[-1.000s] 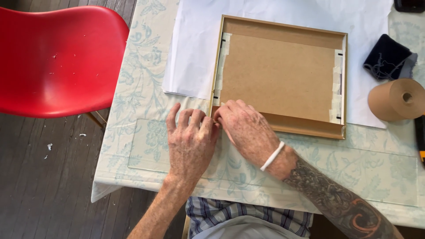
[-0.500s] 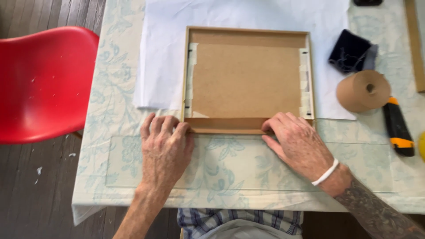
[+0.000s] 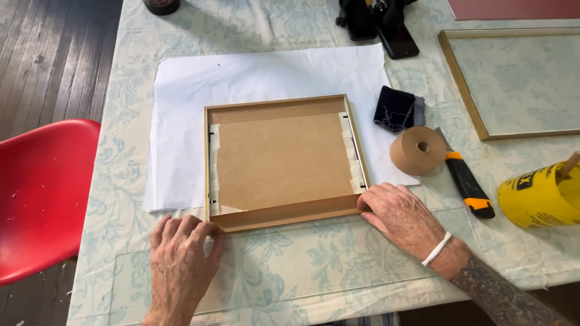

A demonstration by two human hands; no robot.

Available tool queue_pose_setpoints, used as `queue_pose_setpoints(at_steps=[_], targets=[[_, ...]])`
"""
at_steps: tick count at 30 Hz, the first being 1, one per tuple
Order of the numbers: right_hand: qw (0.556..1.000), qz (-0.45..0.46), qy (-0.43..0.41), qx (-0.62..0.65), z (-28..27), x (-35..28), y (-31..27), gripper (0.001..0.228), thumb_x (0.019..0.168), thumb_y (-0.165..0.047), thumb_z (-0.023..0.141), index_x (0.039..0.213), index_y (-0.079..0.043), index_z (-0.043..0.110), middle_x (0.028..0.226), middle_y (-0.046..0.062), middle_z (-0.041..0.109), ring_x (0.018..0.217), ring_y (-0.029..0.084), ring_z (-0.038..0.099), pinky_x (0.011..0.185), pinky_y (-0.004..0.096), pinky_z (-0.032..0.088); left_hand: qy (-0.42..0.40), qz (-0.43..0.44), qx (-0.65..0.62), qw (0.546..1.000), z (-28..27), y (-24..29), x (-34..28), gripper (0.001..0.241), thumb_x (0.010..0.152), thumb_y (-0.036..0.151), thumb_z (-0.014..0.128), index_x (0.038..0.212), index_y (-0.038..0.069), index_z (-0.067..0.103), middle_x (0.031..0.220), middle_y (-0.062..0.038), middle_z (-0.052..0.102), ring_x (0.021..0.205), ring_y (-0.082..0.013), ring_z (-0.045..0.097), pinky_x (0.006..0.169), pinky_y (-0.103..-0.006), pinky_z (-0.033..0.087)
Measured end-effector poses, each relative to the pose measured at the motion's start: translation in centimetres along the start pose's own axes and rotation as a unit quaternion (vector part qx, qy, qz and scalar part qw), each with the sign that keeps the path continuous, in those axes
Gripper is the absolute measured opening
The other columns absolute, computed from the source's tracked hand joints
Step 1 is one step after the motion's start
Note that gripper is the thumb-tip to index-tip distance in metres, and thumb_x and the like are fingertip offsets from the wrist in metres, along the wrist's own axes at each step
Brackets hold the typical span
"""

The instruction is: Applying water-activated tape to the back of a picture frame to seal it.

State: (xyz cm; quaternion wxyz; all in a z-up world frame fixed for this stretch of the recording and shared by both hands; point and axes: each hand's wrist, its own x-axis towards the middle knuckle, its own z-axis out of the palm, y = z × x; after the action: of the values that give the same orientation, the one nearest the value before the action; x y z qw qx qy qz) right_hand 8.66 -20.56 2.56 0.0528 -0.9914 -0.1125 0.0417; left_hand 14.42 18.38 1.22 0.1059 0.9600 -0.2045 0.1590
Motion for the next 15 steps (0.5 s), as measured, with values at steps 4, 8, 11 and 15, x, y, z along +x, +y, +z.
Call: queue_pose_setpoints(at_steps=[4, 8, 11, 15], targets=[[1.000, 0.000, -0.014, -0.010, -0.1, 0.1, -0.2, 0.012, 0.091, -0.024, 0.072, 0.093, -0.021, 0.061, 0.091, -0.005, 0.065, 0.087, 0.016, 0.062, 0.079, 0.035, 0.049, -0.001, -0.003, -0.009, 1.000, -0.3, 0.1, 0.1, 0.006, 0.084, 0.026, 0.075, 0.081, 0.021, 0.075, 0.083, 0.003, 0.069, 0.090, -0.0236, 0.065, 0.108, -0.0432, 0.044], [1.000, -0.013, 0.009, -0.021, -0.2, 0.6, -1.8, 0.011, 0.087, -0.019, 0.069, 0.095, -0.019, 0.062, 0.091, -0.003, 0.065, 0.088, 0.019, 0.064, 0.082, 0.037, 0.051, 0.004, -0.001, -0.022, 1.000, -0.5, 0.2, 0.1, 0.007, 0.083, 0.025, 0.076, 0.080, 0.020, 0.075, 0.083, 0.001, 0.068, 0.090, -0.0255, 0.064, 0.106, -0.0438, 0.045], [1.000, -0.025, 0.009, 0.010, -0.7, 1.9, -4.2, 0.011, 0.088, -0.020, 0.070, 0.096, -0.013, 0.064, 0.092, 0.003, 0.069, 0.090, 0.022, 0.067, 0.082, 0.038, 0.055, 0.017, 0.008, -0.029, 0.999, -0.5, 0.0, 0.0, 0.007, 0.087, 0.024, 0.071, 0.086, 0.017, 0.074, 0.088, -0.002, 0.067, 0.092, -0.0279, 0.062, 0.106, -0.0459, 0.044], [0.999, 0.002, -0.022, -0.031, 0.3, 3.9, -7.5, 0.012, 0.090, -0.034, 0.068, 0.094, -0.023, 0.064, 0.086, -0.002, 0.064, 0.097, 0.018, 0.068, 0.086, 0.033, 0.056, 0.064, -0.011, -0.066, 0.996, 1.1, -0.4, -0.4, 0.010, 0.072, 0.021, 0.078, 0.079, 0.017, 0.072, 0.080, -0.004, 0.064, 0.092, -0.0237, 0.064, 0.107, -0.0453, 0.044]])
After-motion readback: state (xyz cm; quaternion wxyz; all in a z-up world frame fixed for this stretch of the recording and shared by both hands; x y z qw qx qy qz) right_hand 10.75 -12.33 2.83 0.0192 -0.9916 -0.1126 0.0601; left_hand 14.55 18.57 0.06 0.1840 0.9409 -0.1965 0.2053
